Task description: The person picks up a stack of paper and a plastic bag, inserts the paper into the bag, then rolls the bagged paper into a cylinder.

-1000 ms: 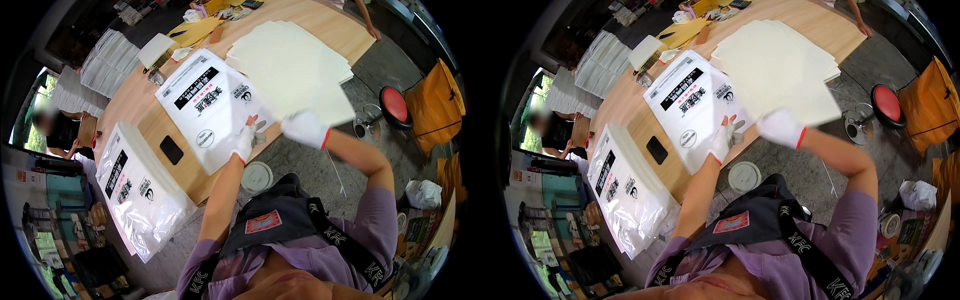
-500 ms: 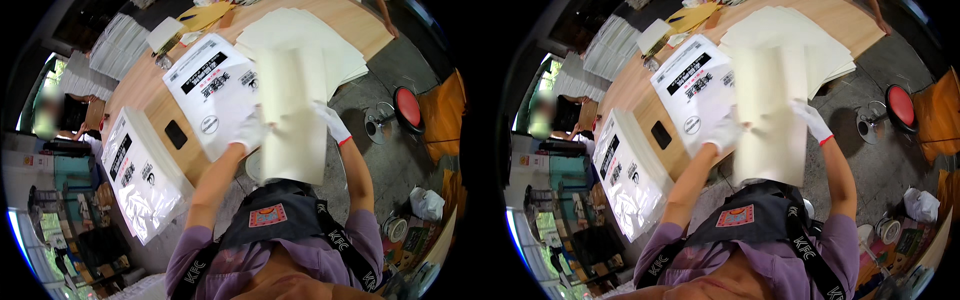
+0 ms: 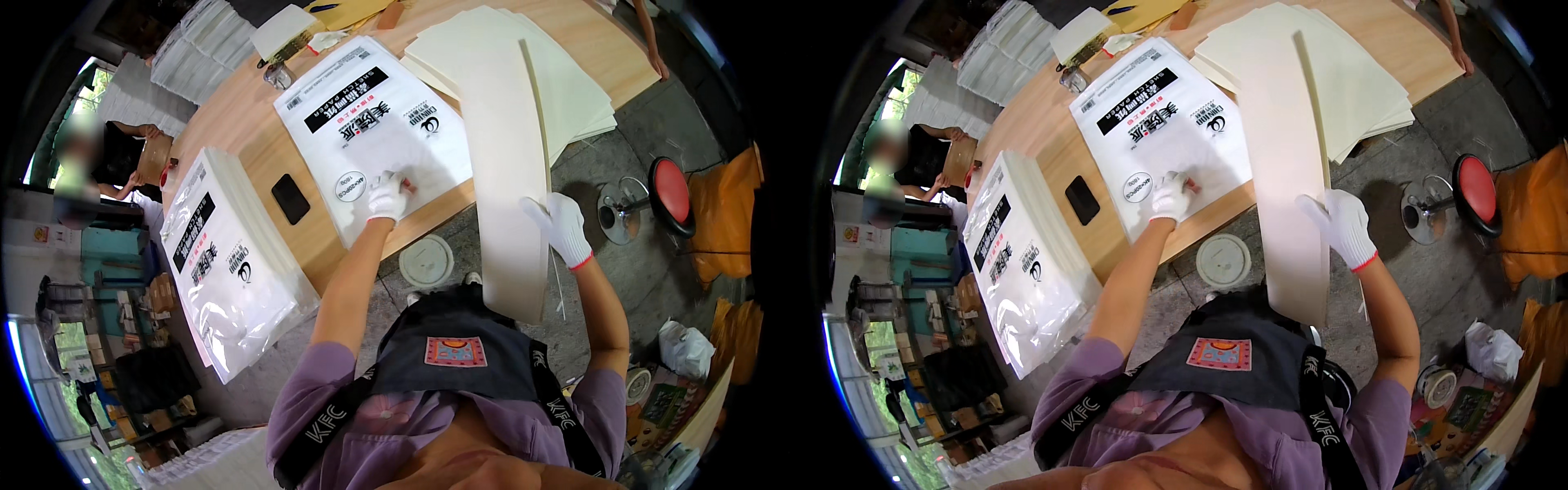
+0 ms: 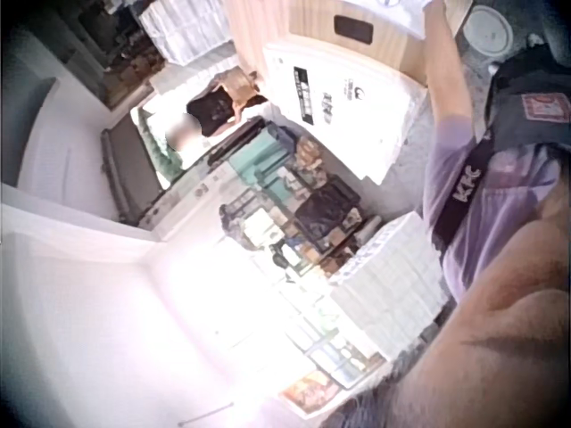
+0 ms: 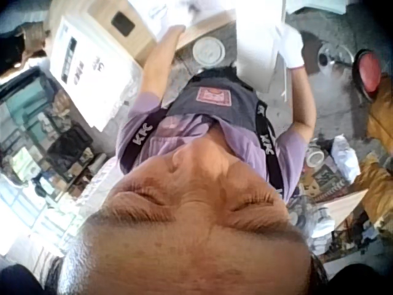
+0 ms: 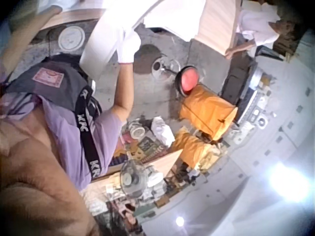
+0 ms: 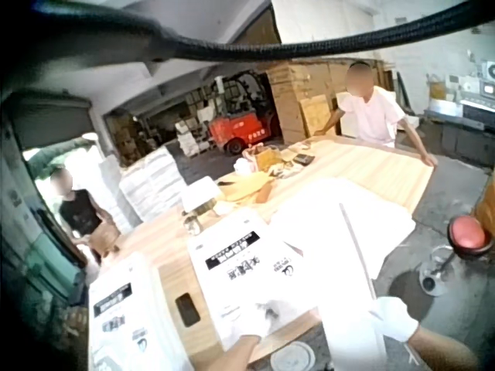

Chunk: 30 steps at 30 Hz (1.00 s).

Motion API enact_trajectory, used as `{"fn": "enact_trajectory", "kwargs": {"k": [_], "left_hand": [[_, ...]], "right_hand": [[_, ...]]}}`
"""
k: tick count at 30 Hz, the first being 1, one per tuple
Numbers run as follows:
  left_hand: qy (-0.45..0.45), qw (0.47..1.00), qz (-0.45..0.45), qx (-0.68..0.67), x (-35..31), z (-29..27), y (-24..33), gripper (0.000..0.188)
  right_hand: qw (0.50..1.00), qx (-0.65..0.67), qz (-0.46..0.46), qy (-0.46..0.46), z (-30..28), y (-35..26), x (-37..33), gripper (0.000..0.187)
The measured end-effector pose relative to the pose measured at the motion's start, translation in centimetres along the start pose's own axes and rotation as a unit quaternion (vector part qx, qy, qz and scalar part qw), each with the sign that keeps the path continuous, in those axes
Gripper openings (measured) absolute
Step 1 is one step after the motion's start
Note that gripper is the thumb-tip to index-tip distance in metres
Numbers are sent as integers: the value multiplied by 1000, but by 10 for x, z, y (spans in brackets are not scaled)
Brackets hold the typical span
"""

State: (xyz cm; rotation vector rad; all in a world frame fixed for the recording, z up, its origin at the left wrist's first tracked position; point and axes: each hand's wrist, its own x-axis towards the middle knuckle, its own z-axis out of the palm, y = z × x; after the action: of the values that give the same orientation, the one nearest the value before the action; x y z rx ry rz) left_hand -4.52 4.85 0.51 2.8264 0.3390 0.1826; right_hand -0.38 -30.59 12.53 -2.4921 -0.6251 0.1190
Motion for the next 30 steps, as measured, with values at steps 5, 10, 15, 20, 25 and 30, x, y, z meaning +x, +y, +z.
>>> {"fn": "enact_trajectory", "kwargs": {"k": [5,10,15,20,25,30], "left_hand": [[-71,984,-40,-159,21,2,-19,18],[150,908,95,-379,83,33,-137,16],[28,655,-72,-752,100,-102,-63,15],[22,813,12,-582,70,-144,-12,21],[11,879,-9,-476,17,-181,71,22],[58,914,215,-339,-41,-166,125,20]], "right_hand": [[982,-114,-150,-7,-20,-32,-17,25],[924,-239,-294,-48,-3,-55,-17,20],[899,-325,-257,-143,7,-41,-13,14],[883,-329,-291,-165,-19,-84,-3,13],[900,-310,-279,-127,4,-111,14,14],[920,-285,-221,-156,12,-139,24,14]]}}
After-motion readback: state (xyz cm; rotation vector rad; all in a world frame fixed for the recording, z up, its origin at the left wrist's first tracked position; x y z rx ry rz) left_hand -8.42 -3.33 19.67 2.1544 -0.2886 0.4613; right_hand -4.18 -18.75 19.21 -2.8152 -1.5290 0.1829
